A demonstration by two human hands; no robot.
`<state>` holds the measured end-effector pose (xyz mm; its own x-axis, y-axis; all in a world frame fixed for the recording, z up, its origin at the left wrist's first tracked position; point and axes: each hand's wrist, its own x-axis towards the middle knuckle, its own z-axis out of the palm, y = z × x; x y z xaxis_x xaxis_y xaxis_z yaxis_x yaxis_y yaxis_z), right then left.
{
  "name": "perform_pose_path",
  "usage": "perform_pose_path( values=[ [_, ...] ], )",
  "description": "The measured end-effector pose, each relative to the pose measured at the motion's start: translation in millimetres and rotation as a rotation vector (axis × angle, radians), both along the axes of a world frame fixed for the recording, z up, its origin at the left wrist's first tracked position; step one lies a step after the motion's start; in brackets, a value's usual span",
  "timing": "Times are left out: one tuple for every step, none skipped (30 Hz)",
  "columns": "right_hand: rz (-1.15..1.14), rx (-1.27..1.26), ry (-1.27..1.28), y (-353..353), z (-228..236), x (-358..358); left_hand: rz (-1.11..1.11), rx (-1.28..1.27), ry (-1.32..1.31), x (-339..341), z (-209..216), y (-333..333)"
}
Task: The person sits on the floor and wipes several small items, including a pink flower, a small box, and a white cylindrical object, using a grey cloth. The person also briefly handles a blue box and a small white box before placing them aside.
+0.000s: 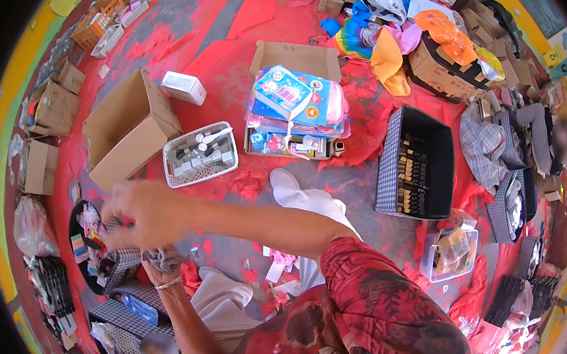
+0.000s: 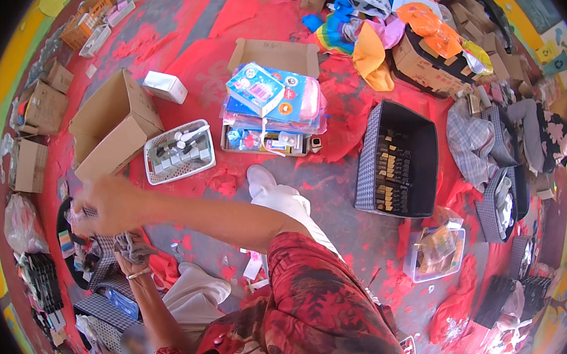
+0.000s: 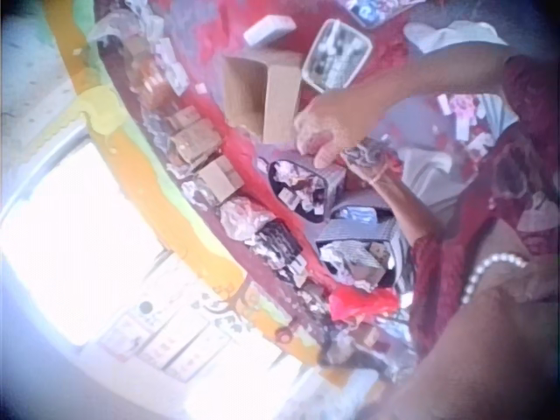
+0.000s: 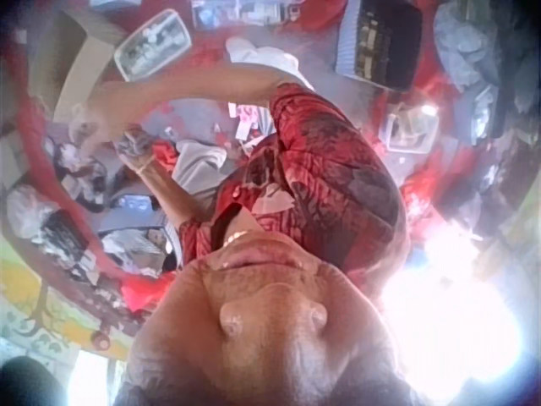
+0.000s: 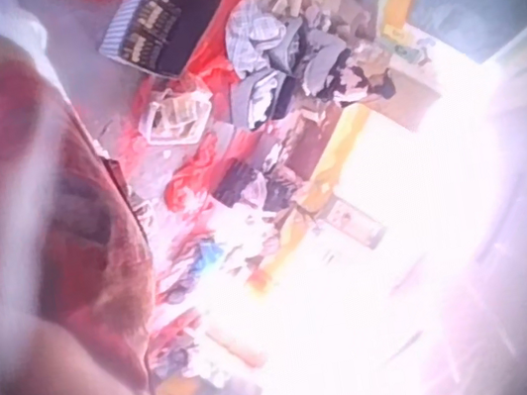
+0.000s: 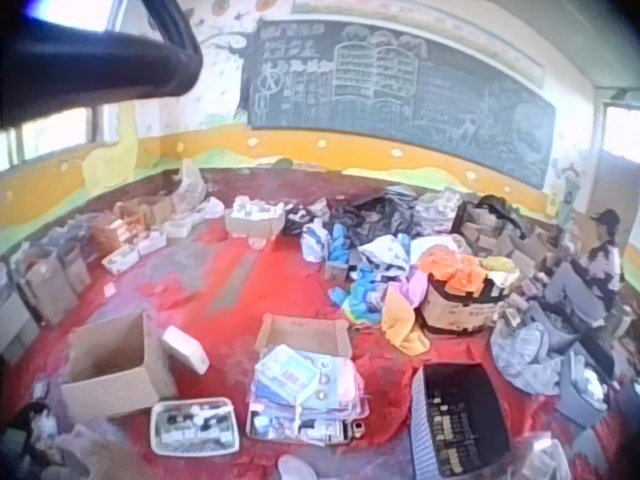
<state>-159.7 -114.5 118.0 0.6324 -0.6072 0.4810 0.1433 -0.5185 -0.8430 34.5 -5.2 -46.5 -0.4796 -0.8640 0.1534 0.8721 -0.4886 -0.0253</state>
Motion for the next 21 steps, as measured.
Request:
perform_pose_path(
  values=[
    [0.029, -0.110, 0.133, 9, -16, 11, 0.085, -0.041, -0.049, 0, 0, 1],
    [0.079, -0.118, 0.168, 18, -32, 20, 0.173, -0.024, -0.109, -1, 0, 2],
    [0.142, -0.107, 0.275, 27, -49, 27, 0.267, 0.014, -0.185, -2, 2, 4],
    [0.207, -0.085, 0.414, 36, -64, 33, 0.333, 0.043, -0.237, -4, 4, 6],
    [0.086, -0.216, 0.353, 44, -77, 38, 0.392, 0.063, -0.293, -8, 6, 8],
    [-0.037, -0.347, 0.337, 49, -88, 41, 0.421, 0.068, -0.321, -9, 10, 10],
    [-0.131, -0.489, 0.386, 51, -96, 42, 0.445, 0.072, -0.348, -12, 12, 11],
    [-0.151, -0.445, 0.293, 53, -101, 44, 0.465, 0.071, -0.372, -15, 15, 13],
    [-0.188, -0.449, 0.285, 53, -104, 45, 0.487, 0.073, -0.396, -18, 17, 13],
    [-0.207, -0.447, 0.322, 53, -105, 46, 0.494, 0.069, -0.409, -21, 18, 13],
    [-0.281, -0.473, 0.299, 52, -103, 46, 0.520, 0.050, -0.492, -25, 19, 12],
    [-0.241, -0.468, 0.363, 51, -101, 47, 0.499, 0.056, -0.402, -28, 20, 11],
    [-0.254, -0.493, 0.368, 51, -99, 47, 0.496, 0.036, -0.360, -32, 21, 10],
    [-0.317, -0.540, 0.338, 50, -97, 48, 0.497, 0.012, -0.316, -35, 22, 7],
    [-0.276, -0.516, 0.330, 50, -95, 48, 0.500, -0.013, -0.272, -38, 24, 6],
    [-0.287, -0.506, 0.288, 50, -93, 49, 0.503, -0.038, -0.229, -42, 27, 5],
    [-0.279, -0.485, 0.268, 48, -93, 50, 0.504, -0.062, -0.187, -45, 30, 3],
    [-0.318, -0.488, 0.271, 45, -93, 51, 0.460, -0.139, -0.155, -49, 35, 3],
    [-0.338, -0.481, 0.298, 41, -93, 51, 0.468, -0.024, -0.183, -53, 40, 4],
    [-0.358, -0.472, 0.324, 36, -94, 50, 0.431, 0.036, -0.221, -55, 46, 7],
    [-0.416, -0.497, 0.373, 29, -95, 49, 0.422, 0.149, -0.278, -57, 52, 9]
  ],
)
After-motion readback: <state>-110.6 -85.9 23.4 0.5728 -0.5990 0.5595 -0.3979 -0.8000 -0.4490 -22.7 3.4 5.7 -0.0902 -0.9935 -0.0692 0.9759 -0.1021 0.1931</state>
